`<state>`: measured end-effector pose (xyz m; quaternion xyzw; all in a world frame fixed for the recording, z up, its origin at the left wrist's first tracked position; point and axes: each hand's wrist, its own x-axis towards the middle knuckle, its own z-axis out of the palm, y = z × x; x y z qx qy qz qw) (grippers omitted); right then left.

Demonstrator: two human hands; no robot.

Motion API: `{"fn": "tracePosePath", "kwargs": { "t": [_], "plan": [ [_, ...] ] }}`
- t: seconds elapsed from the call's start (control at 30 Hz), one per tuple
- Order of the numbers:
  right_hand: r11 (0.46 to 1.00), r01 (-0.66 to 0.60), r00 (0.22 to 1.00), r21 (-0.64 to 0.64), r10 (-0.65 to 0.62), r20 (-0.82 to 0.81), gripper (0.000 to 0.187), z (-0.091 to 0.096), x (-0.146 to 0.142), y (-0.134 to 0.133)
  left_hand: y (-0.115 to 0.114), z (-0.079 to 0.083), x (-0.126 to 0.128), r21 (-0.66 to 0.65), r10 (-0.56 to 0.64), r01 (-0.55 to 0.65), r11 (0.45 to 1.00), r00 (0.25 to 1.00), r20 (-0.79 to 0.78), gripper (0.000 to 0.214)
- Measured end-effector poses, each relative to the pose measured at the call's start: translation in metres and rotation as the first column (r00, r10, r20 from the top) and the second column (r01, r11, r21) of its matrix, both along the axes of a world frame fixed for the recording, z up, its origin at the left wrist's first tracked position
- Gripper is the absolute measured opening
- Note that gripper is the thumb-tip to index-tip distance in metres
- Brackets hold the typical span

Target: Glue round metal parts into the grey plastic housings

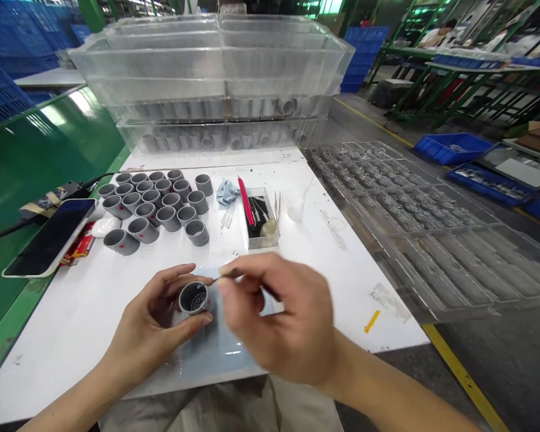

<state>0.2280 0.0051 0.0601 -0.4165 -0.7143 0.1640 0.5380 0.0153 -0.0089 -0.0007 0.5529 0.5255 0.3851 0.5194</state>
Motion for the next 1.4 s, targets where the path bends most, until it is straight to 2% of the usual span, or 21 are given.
{"fn": "tracePosePath", "kwargs": {
  "t": [0.13, 0.37, 0.53, 0.63, 0.73, 0.8, 0.9, 1.0, 1.07, 1.13, 1.23, 1.3, 1.33, 1.4],
  "plan": [
    [0.991, -0.135, 0.990, -0.007, 0.135, 0.044, 0.007, -0.017, -0.020, 0.000, 0.003, -0.006, -0.003, -0.006, 0.007, -0.006, 1.000, 0.999, 0.037, 0.064],
    [0.982, -0.187, 0.979, -0.008, 0.188, 0.075, 0.007, -0.033, -0.023, 0.008, 0.002, -0.005, -0.002, 0.040, -0.011, 0.008, 0.999, 0.998, 0.066, 0.060],
    [0.992, -0.122, 0.986, 0.037, 0.116, 0.121, 0.006, -0.030, -0.021, 0.008, 0.001, -0.005, -0.001, 0.017, -0.013, 0.012, 1.000, 0.998, 0.061, 0.061],
    [0.995, -0.100, 0.991, -0.007, 0.100, 0.093, 0.007, -0.020, -0.018, 0.004, 0.000, -0.003, 0.000, -0.003, -0.019, 0.020, 1.000, 0.998, 0.051, 0.061],
    [0.999, -0.012, 0.999, -0.041, 0.014, 0.048, 0.010, -0.008, -0.005, 0.005, -0.001, 0.002, 0.001, -0.024, -0.027, 0.027, 0.999, 1.000, -0.001, 0.061],
    [0.995, 0.104, 0.995, 0.015, -0.104, 0.011, 0.013, -0.003, 0.011, 0.013, -0.002, 0.006, 0.002, -0.033, -0.020, 0.019, 0.999, 0.999, -0.027, 0.059],
    [0.943, 0.309, 0.951, 0.121, -0.305, -0.050, 0.008, 0.002, 0.039, 0.035, -0.004, 0.010, 0.004, -0.049, -0.010, 0.008, 0.999, 0.999, -0.031, 0.055],
    [0.900, 0.412, 0.911, 0.146, -0.408, -0.053, 0.004, 0.003, 0.061, 0.057, -0.005, 0.008, 0.003, -0.050, -0.017, 0.015, 0.999, 0.999, -0.037, 0.052],
    [0.901, 0.414, 0.909, 0.130, -0.415, -0.019, 0.006, 0.003, 0.067, 0.065, -0.006, 0.005, 0.003, -0.009, -0.024, 0.023, 1.000, 0.998, -0.061, 0.051],
    [0.912, 0.402, 0.911, 0.082, -0.407, 0.062, 0.007, 0.001, 0.066, 0.068, -0.006, 0.001, 0.002, 0.092, -0.029, 0.038, 0.995, 0.995, -0.095, 0.048],
    [0.928, 0.372, 0.890, -0.011, -0.353, 0.288, 0.008, -0.002, 0.060, 0.069, -0.005, -0.004, 0.000, 0.246, -0.044, 0.076, 0.966, 0.990, -0.134, 0.046],
    [0.937, 0.342, 0.859, -0.077, -0.278, 0.431, 0.010, -0.004, 0.058, 0.070, -0.004, -0.006, -0.001, 0.283, -0.078, 0.120, 0.951, 0.985, -0.156, 0.047],
    [0.937, 0.334, 0.850, -0.100, -0.253, 0.462, 0.010, -0.004, 0.058, 0.070, -0.003, -0.006, -0.002, 0.290, -0.101, 0.146, 0.946, 0.981, -0.164, 0.047],
    [0.937, 0.335, 0.865, -0.097, -0.265, 0.425, 0.010, -0.001, 0.060, 0.070, -0.002, -0.006, -0.003, 0.297, -0.140, 0.189, 0.936, 0.974, -0.178, 0.047]
  ]
}}
